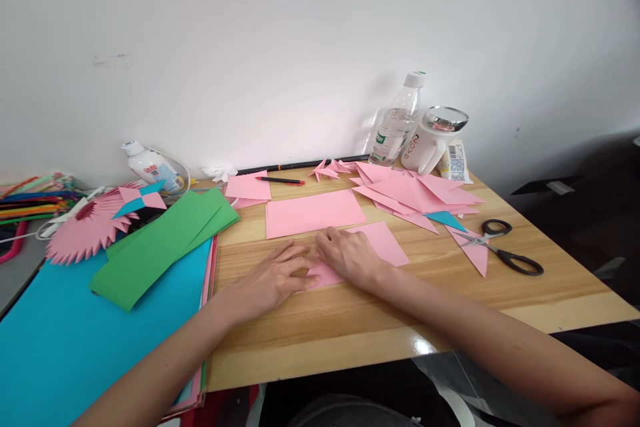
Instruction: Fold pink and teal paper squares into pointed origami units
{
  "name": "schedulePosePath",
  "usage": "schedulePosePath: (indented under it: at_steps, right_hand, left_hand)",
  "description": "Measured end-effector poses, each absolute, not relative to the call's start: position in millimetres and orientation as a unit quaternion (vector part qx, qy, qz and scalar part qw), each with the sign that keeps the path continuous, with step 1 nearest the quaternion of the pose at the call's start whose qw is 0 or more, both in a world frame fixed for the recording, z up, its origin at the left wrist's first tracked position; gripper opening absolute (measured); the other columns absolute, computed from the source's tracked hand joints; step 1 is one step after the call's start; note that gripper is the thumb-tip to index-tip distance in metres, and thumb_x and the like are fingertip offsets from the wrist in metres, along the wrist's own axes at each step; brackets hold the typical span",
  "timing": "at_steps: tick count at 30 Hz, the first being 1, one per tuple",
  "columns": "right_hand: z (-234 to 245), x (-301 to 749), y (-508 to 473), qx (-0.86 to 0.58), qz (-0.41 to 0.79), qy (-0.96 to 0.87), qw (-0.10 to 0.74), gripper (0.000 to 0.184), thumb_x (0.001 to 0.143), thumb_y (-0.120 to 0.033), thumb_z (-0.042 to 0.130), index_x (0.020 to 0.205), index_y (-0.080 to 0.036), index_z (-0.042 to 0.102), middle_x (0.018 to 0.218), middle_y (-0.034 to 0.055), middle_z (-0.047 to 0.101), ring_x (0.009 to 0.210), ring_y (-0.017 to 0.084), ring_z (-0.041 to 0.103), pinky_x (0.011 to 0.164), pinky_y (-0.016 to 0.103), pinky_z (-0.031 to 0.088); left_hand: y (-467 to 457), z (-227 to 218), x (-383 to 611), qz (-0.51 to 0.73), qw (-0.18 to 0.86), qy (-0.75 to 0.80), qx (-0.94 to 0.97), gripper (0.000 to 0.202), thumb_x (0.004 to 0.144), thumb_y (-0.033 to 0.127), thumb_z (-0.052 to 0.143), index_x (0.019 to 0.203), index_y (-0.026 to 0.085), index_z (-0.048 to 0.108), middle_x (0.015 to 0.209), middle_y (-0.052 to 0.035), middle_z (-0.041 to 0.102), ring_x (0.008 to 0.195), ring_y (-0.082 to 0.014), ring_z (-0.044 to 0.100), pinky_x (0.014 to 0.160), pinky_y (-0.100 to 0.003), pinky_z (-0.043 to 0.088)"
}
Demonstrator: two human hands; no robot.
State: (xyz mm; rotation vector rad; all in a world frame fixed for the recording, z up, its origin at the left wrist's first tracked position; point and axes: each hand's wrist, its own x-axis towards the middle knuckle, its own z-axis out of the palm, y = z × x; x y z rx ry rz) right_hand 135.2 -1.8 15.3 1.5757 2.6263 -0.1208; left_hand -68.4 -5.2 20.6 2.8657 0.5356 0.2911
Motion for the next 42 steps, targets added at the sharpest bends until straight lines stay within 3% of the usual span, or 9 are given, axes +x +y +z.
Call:
schedulePosePath:
  at_steps: [8, 17, 22, 26, 30, 34, 39, 42]
  right_hand:
    - [13, 147, 20, 0.551, -0.04, 0.832, 0.051, 0.025, 0.095, -0.017, 0.031, 0.105, -0.016, 0.054, 0.098, 0.0124, 0.064, 0.082, 0.024, 0.065, 0.061, 0.028, 0.041]
    - [13, 143, 20, 0.598, -0.058, 0.799, 0.03, 0.024, 0.096, -0.023, 0.032, 0.103, -0.016, 0.053, 0.104, 0.0123, 0.066, 0.081, 0.025, 0.067, 0.064, 0.031, 0.044]
    - [13, 141, 21, 0.624, -0.071, 0.778, 0.019, 0.025, 0.094, -0.023, 0.033, 0.103, -0.017, 0.054, 0.103, 0.0128, 0.068, 0.084, 0.025, 0.067, 0.068, 0.032, 0.045]
    - [14, 140, 22, 0.644, -0.081, 0.761, 0.002, 0.025, 0.093, -0.022, 0.035, 0.103, -0.016, 0.056, 0.098, 0.014, 0.069, 0.086, 0.028, 0.066, 0.07, 0.034, 0.045]
    - [11, 137, 22, 0.661, -0.098, 0.743, -0.029, 0.022, 0.09, -0.02, 0.039, 0.102, -0.015, 0.058, 0.097, 0.0171, 0.069, 0.088, 0.028, 0.066, 0.072, 0.035, 0.045]
    - [9, 138, 22, 0.658, -0.126, 0.738, -0.082, 0.022, 0.089, -0.017, 0.04, 0.097, -0.012, 0.059, 0.093, 0.0177, 0.069, 0.084, 0.027, 0.066, 0.071, 0.035, 0.045]
    - [20, 172, 18, 0.579, -0.206, 0.772, -0.162, 0.017, 0.087, -0.018, 0.044, 0.084, -0.016, 0.06, 0.085, 0.0046, 0.069, 0.076, 0.015, 0.064, 0.066, 0.023, 0.046]
    - [28, 209, 15, 0.557, -0.231, 0.771, -0.205, 0.018, 0.082, -0.008, 0.045, 0.09, -0.016, 0.059, 0.095, 0.0042, 0.068, 0.084, 0.013, 0.063, 0.072, 0.022, 0.048]
  left_hand:
    - [-6, 20, -68, 0.11, 0.094, 0.183, 0.972, 0.029, 0.097, 0.02, 0.04, 0.113, 0.027, 0.063, 0.119, -0.0036, 0.061, 0.124, -0.0231, 0.042, 0.108, -0.051, 0.031]
    - [-20, 23, -68, 0.153, 0.1, 0.2, 0.963, 0.026, 0.094, 0.014, 0.044, 0.112, 0.021, 0.062, 0.107, -0.0047, 0.067, 0.104, -0.0189, 0.05, 0.102, -0.043, 0.038]
    - [-32, 23, -76, 0.147, 0.092, 0.233, 0.957, 0.023, 0.094, 0.024, 0.05, 0.112, 0.02, 0.062, 0.104, -0.0027, 0.069, 0.104, -0.018, 0.054, 0.111, -0.046, 0.028]
    - [-42, 23, -85, 0.15, 0.044, 0.225, 0.962, 0.029, 0.095, 0.028, 0.047, 0.12, 0.02, 0.059, 0.107, -0.0037, 0.069, 0.107, -0.0191, 0.055, 0.11, -0.046, 0.031]
    - [-52, 25, -92, 0.115, -0.017, 0.203, 0.972, 0.036, 0.098, 0.025, 0.038, 0.131, 0.019, 0.049, 0.108, -0.0051, 0.069, 0.103, -0.0195, 0.059, 0.11, -0.047, 0.031]
    - [-58, 29, -94, 0.089, -0.056, 0.193, 0.976, 0.035, 0.098, 0.015, 0.032, 0.126, 0.015, 0.053, 0.113, -0.0059, 0.068, 0.11, -0.0204, 0.058, 0.112, -0.046, 0.03]
    - [-54, 35, -89, 0.116, -0.09, 0.177, 0.973, 0.032, 0.098, 0.014, 0.032, 0.109, 0.015, 0.062, 0.096, -0.0042, 0.072, 0.102, -0.0207, 0.06, 0.105, -0.046, 0.038]
    - [-50, 39, -90, 0.142, -0.097, 0.184, 0.968, 0.027, 0.096, 0.015, 0.038, 0.104, 0.014, 0.063, 0.086, -0.0032, 0.072, 0.095, -0.0205, 0.059, 0.098, -0.043, 0.044]
